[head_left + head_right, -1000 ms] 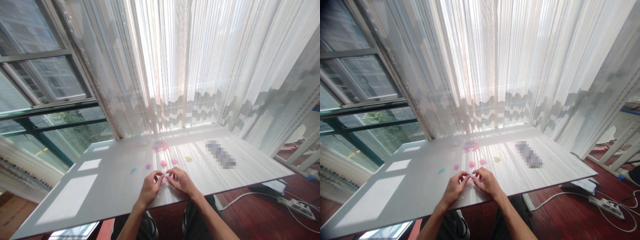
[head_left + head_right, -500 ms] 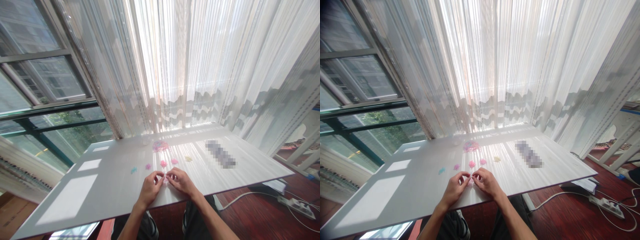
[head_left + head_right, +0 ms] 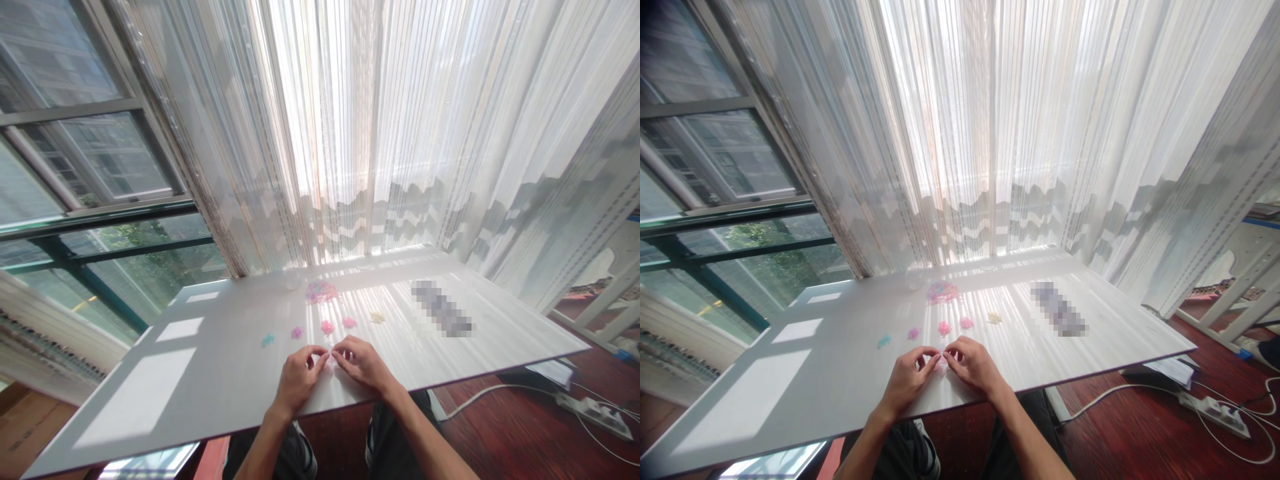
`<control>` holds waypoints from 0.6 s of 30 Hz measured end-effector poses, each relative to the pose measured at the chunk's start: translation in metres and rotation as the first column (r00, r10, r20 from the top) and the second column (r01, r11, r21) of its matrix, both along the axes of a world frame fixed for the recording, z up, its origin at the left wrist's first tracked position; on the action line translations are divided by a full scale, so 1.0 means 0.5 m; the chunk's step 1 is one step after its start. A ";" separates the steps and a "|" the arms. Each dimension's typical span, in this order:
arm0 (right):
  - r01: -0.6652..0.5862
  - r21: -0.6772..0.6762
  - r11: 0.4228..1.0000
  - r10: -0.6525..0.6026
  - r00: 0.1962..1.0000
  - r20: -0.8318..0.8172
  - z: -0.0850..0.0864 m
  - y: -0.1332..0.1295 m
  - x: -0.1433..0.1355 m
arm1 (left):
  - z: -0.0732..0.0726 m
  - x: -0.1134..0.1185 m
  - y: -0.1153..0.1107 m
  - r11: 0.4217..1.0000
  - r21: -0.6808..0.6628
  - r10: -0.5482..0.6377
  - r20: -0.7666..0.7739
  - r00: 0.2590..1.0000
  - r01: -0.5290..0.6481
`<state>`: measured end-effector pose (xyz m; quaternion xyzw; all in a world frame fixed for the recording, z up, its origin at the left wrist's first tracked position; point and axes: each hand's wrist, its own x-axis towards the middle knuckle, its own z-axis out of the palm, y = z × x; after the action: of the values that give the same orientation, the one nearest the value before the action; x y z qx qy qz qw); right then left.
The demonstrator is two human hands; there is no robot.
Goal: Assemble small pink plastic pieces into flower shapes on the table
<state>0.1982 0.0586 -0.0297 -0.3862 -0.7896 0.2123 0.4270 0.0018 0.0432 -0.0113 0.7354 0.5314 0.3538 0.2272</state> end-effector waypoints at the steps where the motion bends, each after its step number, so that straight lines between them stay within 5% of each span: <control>1: 0.001 0.001 1.000 -0.001 1.000 0.003 0.000 0.000 0.000 | 0.000 0.000 0.000 1.000 0.006 0.002 -0.001 1.000 -0.002; 18: -0.017 -0.005 1.000 0.017 1.000 -0.006 0.003 -0.002 0.001 | -0.005 -0.001 -0.001 1.000 0.023 0.001 0.015 1.000 -0.001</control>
<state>0.1986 0.0575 -0.0281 -0.3797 -0.7911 0.2190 0.4266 0.0014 0.0428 -0.0137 0.7350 0.5260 0.3655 0.2224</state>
